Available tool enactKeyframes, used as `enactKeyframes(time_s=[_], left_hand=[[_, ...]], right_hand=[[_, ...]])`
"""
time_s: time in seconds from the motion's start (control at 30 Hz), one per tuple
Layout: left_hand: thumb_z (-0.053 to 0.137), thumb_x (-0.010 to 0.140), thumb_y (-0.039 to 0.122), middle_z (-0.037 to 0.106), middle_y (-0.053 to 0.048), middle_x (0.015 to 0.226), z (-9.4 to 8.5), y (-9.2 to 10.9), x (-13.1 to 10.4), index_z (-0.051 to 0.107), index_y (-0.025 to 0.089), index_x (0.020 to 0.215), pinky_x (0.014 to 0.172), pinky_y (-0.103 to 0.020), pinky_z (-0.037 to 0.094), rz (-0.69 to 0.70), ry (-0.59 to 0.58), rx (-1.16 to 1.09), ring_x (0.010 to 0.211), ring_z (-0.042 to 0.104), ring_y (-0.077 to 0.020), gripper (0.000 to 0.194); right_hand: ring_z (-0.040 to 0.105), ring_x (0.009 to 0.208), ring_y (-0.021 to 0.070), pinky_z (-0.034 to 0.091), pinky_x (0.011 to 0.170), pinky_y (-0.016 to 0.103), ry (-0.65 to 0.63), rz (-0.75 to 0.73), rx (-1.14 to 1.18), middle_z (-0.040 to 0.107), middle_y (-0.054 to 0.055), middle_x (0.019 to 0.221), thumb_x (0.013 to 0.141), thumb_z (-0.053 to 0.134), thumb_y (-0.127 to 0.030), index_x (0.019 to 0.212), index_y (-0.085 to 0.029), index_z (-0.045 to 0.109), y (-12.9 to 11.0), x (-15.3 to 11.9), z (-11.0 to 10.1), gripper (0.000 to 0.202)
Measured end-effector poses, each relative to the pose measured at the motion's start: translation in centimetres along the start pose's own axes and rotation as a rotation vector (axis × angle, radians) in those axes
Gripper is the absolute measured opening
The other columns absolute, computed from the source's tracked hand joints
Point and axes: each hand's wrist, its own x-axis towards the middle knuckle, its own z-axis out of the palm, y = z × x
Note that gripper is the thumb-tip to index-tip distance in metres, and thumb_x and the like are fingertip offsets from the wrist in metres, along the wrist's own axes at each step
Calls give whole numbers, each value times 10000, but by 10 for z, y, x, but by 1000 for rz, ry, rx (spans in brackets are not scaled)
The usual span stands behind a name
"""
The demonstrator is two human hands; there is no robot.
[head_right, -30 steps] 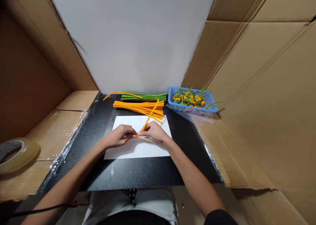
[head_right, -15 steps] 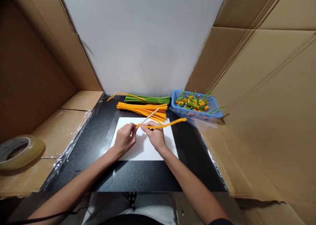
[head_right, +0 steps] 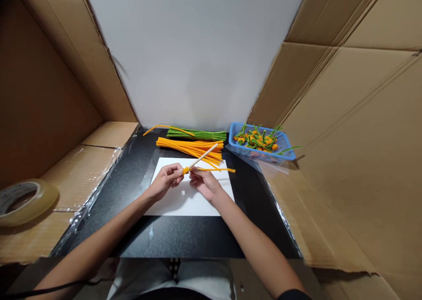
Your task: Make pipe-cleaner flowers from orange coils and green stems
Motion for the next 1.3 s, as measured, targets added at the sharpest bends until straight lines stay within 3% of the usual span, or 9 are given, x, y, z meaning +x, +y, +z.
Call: enactKeyframes(time_s=[0.17,0.27,0.37,0.5,0.73,0.9,1.13,1.2,1.3], left_hand=[[600,938,431,562,7,646,-22,23,-5,621,148,769,590,-225,343,50,-466,569,599,463,-106,330],[549,942,250,611,-12,664,-23,19,-6,663,156,816,595,-242,332,132,-567,882,595,490,-122,194],[507,898,135,651,-53,710,-15,3,-5,644,165,813,614,-271,336,232,-419,1122,631,555,-166,164],[438,947,193,654,-90,749,0,-14,-6,595,168,878,625,-302,338,301,29,1217,665,577,-215,173],[534,915,400,535,4,624,18,-11,-6,541,184,734,573,-245,326,161,410,433,556,457,-122,282],[722,744,530,389,69,565,11,-5,-1,512,176,734,514,-222,159,-104,112,-163,492,240,-66,412],[592,938,451,512,15,638,-23,15,-11,601,151,767,585,-238,302,27,-622,484,590,409,-111,345],[546,956,315,573,-8,674,-22,13,-12,619,159,788,611,-256,324,118,-624,753,611,465,-134,240],[492,907,148,645,-67,755,-7,4,-13,618,169,842,643,-291,342,209,-277,1084,680,558,-194,143]], right_hand=[[470,531,83,304,515,224,-154,109,-437,604,-14,549,517,945,-325,620,-136,719,-22,-7,-12,312],[464,525,82,269,510,227,-270,153,-700,644,2,561,551,922,-379,653,-129,765,-32,-12,-13,312],[533,576,115,337,548,239,-186,7,-874,703,26,627,635,876,-410,679,-148,788,-38,-17,-9,279],[654,709,193,461,641,283,124,-342,-919,759,58,729,709,821,-395,748,-186,819,-35,-25,9,213],[619,659,125,509,599,232,226,-322,-294,759,56,793,606,914,-370,752,-181,805,-8,-19,22,262],[556,626,64,461,535,136,110,-41,-12,676,-6,699,536,971,-353,744,-188,739,-1,-2,1,352],[464,449,72,293,413,192,-185,201,-453,608,15,484,447,976,-250,592,-102,730,-28,-10,-8,321],[477,470,77,319,441,198,-242,166,-716,623,6,501,520,948,-306,629,-122,763,-44,-16,-2,284],[509,472,97,368,458,219,-120,-58,-982,652,6,529,608,902,-363,641,-166,788,-61,-27,12,230]])
